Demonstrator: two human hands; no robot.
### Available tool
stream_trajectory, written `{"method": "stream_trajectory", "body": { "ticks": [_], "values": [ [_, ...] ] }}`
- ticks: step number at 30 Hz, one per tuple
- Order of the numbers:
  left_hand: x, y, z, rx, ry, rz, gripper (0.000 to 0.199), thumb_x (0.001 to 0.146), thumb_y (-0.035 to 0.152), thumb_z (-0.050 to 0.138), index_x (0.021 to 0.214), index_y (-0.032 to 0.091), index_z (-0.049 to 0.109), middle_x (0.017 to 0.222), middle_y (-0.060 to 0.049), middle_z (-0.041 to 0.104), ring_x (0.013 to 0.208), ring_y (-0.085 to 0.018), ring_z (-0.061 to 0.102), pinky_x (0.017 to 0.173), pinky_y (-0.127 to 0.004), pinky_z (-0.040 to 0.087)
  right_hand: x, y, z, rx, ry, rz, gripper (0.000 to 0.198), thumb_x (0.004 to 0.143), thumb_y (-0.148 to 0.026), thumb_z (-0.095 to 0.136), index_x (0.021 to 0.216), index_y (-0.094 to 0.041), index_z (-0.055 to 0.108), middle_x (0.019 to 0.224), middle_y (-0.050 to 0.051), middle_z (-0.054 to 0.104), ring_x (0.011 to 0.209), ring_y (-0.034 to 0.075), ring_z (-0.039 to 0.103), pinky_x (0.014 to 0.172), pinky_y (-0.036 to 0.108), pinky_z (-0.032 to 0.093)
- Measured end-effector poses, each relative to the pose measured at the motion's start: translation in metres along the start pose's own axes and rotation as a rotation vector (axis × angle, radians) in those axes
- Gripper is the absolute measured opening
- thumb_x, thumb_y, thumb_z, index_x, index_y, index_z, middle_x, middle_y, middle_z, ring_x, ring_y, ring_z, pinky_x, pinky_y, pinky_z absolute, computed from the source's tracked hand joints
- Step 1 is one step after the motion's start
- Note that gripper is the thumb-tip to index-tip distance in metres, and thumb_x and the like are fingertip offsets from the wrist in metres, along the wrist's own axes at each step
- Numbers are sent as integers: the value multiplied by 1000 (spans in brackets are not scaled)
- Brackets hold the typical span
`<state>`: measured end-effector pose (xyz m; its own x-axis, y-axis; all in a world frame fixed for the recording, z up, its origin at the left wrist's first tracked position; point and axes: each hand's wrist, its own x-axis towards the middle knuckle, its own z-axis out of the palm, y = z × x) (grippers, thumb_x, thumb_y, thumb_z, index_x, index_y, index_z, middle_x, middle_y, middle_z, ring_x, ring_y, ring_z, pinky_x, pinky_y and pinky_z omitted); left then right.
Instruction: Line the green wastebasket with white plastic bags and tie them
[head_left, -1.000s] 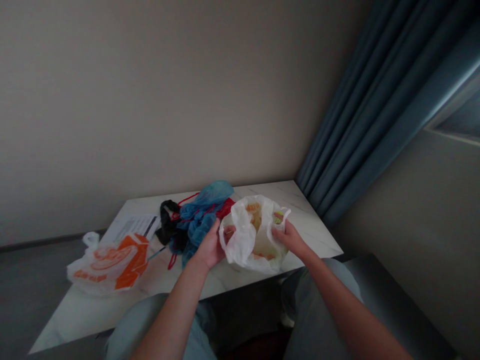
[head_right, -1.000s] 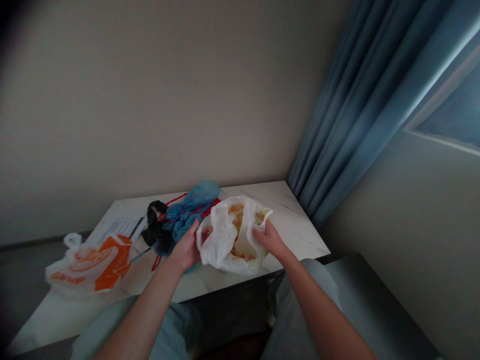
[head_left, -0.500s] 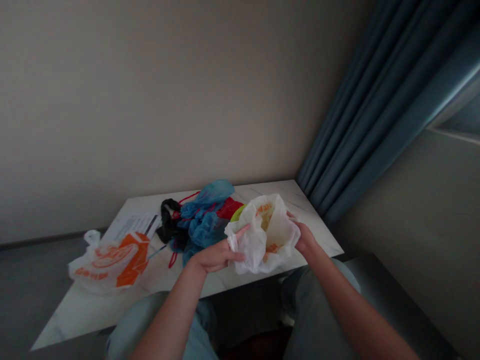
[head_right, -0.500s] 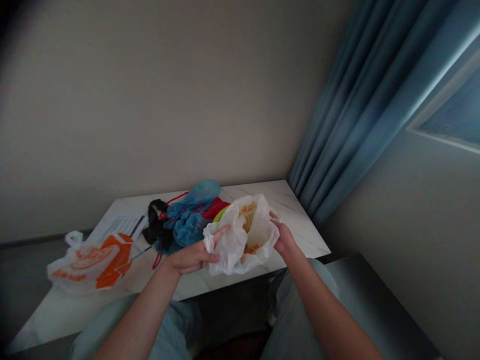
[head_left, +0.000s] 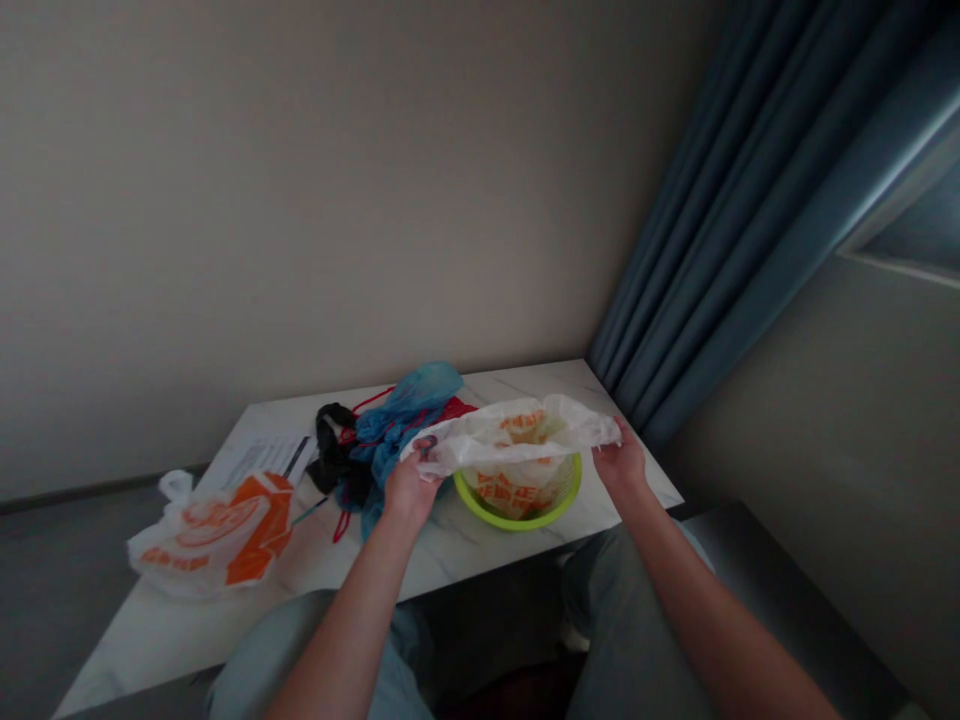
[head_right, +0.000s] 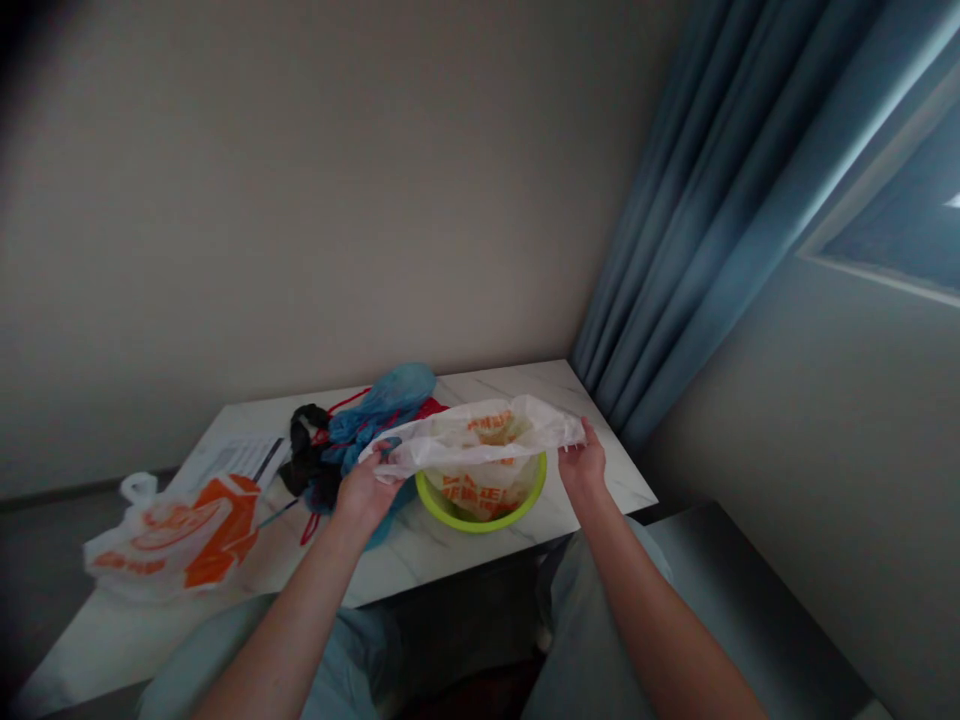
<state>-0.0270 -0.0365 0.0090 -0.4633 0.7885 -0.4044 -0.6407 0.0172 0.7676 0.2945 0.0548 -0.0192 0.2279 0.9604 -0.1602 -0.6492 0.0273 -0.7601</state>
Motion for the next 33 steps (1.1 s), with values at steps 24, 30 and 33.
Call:
{"method": "stream_trajectory", "body": {
  "ticks": [24,30,33],
  "values": [
    [-13,14,4,-67,-174,256,32,72,35,51,83,15,74,108,-12,74,114,-31,62,98,-43,51,-14,11,13,-775,-52,-199,71,72,-25,64,141,-23,50,106,3,70,91,21,64,76,28,53],
    [-11,-2,1,141,-156,351,50,54,16,51,100,16,71,108,-6,74,108,-28,65,92,-35,52,-18,2,20,-668,13,-152,75,76,-43,74,143,-28,45,124,3,64,106,18,62,83,25,54],
    [-10,-5,-3,295,-193,396,59,56,16,50,112,16,68,111,-7,73,104,-29,67,89,-36,53,-22,1,27,-584,-60,-140,85,71,-42,79,145,-25,41,98,0,68,83,16,65,72,25,56]
  ]
}}
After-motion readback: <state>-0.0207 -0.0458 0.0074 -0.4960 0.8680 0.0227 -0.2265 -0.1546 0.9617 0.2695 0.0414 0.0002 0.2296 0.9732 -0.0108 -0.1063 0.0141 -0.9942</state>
